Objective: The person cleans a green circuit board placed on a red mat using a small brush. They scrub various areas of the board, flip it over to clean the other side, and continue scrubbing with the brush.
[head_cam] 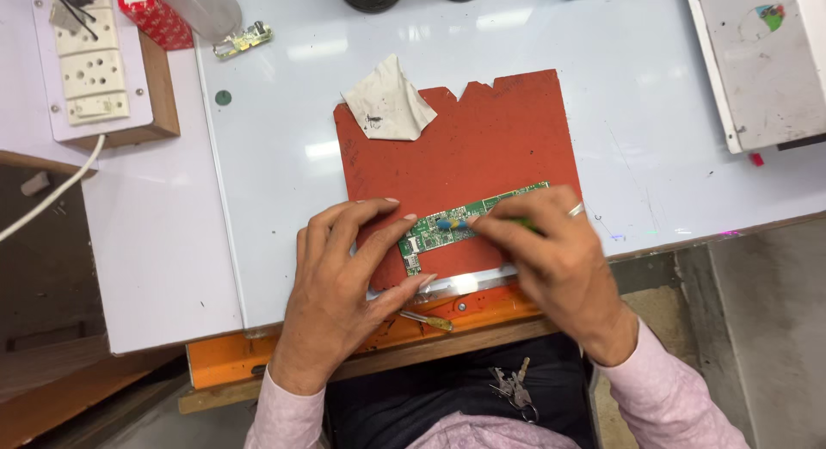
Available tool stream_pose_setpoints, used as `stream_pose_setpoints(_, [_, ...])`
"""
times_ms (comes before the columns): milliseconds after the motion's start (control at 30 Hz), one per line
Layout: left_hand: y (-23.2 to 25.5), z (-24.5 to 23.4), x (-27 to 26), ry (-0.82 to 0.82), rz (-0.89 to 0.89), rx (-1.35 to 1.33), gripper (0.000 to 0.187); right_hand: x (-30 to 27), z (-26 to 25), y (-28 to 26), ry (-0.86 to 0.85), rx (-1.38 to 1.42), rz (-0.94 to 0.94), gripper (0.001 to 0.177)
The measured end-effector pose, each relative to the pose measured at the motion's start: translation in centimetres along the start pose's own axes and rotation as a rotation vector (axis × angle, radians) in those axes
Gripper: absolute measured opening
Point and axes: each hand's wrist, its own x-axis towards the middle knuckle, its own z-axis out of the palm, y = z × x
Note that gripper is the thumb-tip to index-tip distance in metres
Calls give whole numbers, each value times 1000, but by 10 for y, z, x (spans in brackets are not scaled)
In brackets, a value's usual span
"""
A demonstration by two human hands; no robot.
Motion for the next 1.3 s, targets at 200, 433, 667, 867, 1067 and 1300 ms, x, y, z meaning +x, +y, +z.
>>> stream_pose_setpoints(200, [2, -3, 3, 37, 49, 45, 57, -1, 14, -13, 47, 21, -68, 46])
stream_pose_setpoints(433, [3, 2, 5, 8, -4, 77, 58, -1, 18, -7, 40, -12, -40, 37])
stream_pose_setpoints(667, [-8, 10, -1, -4, -18, 93, 61, -4, 18, -2, 1, 15, -10, 34])
stream_pose_setpoints(867, [-22, 23, 3, -6, 21, 126, 66, 0, 4, -6, 1, 38, -12, 40])
stream_pose_setpoints(1067, [-37, 34, 0, -32, 13, 151, 67, -2, 10, -6, -11, 50, -47, 46])
stream_pose_setpoints(1300, [-36, 33, 0, -40, 20, 103, 67, -2, 8, -11, -53, 53, 6, 51])
